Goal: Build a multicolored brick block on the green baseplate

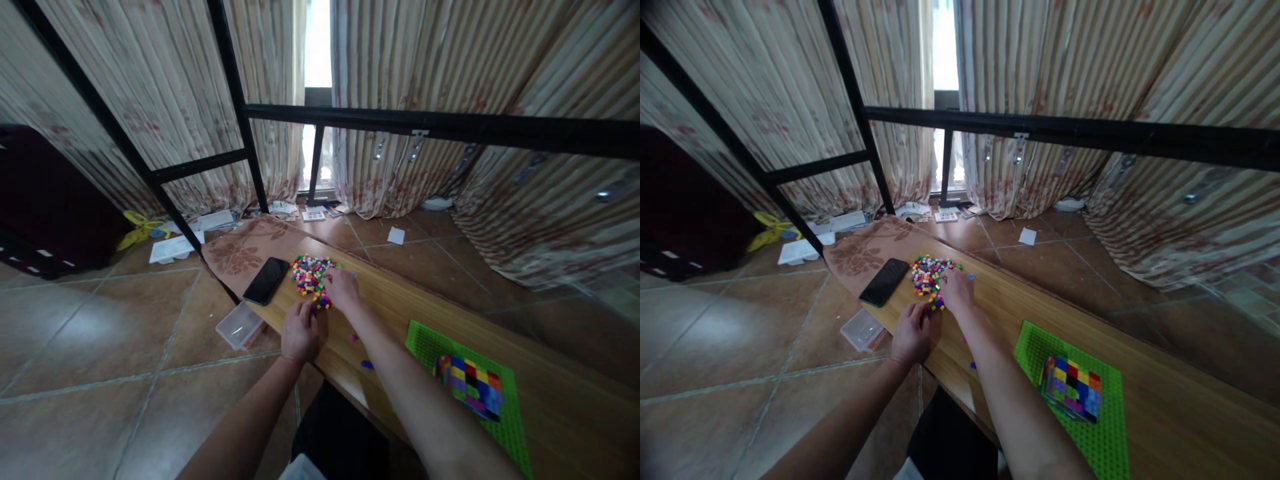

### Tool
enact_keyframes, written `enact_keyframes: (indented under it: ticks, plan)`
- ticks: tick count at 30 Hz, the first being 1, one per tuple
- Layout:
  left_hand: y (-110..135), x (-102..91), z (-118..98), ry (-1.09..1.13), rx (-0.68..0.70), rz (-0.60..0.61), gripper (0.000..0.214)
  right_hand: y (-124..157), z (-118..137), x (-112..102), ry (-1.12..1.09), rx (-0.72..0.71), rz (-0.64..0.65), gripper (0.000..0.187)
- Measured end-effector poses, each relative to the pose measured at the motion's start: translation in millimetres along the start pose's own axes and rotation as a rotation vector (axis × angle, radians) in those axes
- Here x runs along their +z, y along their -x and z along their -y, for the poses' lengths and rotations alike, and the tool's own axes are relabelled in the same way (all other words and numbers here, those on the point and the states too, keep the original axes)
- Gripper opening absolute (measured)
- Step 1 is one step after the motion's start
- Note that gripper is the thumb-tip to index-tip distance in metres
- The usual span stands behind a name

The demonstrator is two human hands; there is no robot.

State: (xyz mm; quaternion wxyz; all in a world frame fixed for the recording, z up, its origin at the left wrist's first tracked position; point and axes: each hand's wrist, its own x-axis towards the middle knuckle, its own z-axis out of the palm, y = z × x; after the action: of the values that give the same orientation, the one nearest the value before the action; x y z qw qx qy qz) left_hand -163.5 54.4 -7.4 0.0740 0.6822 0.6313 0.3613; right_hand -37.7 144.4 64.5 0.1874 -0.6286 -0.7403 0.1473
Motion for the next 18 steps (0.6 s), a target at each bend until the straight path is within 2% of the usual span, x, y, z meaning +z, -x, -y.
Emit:
enact_keyframes:
  ticks: [6,11,15,18]
  plan:
    - [0.2,-0.8,-1.2,-0.013,-0.011,0.001,0.031,-15.7,11.1,21.1,0.025,0.02,0.045,0.019]
    - [-1.8,-3.1,-2.1,0.007,-0.002,-0.001,0.031,-7.3,18.8,13.6,-0.021,0.057,-0.006,0.019]
    - [-6.0,-4.3,-0.8,0.0,-0.004,0.007,0.031,24.7,25.3,-3.6,-0.104,0.086,-0.083,0.022]
    - [-8.7,-4.9,0.7,-0.01,0.008,0.033,0.031,71.5,28.5,-15.2,-0.474,0.075,-0.184,0.015]
